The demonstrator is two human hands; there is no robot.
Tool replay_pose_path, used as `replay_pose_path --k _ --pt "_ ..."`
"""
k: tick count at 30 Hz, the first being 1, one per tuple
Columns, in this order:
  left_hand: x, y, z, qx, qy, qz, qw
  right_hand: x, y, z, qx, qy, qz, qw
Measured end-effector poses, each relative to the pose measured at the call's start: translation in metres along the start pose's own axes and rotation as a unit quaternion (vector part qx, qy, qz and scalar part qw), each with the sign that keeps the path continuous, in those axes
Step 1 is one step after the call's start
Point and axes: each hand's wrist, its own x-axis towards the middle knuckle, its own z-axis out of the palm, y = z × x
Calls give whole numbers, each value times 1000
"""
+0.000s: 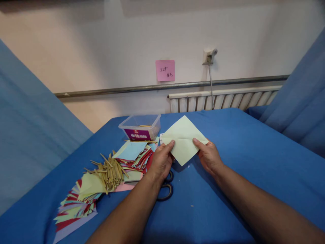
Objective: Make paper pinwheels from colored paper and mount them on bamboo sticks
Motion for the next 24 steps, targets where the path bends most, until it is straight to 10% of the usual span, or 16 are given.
replay_pose_path --k 7,24 --pt "-3 -11 1 40 -40 -7 998 1 -2 0 8 19 -15 1000" --pt "5 8 -9 188 58 129 972 9 -11 -10 -51 20 -17 998"
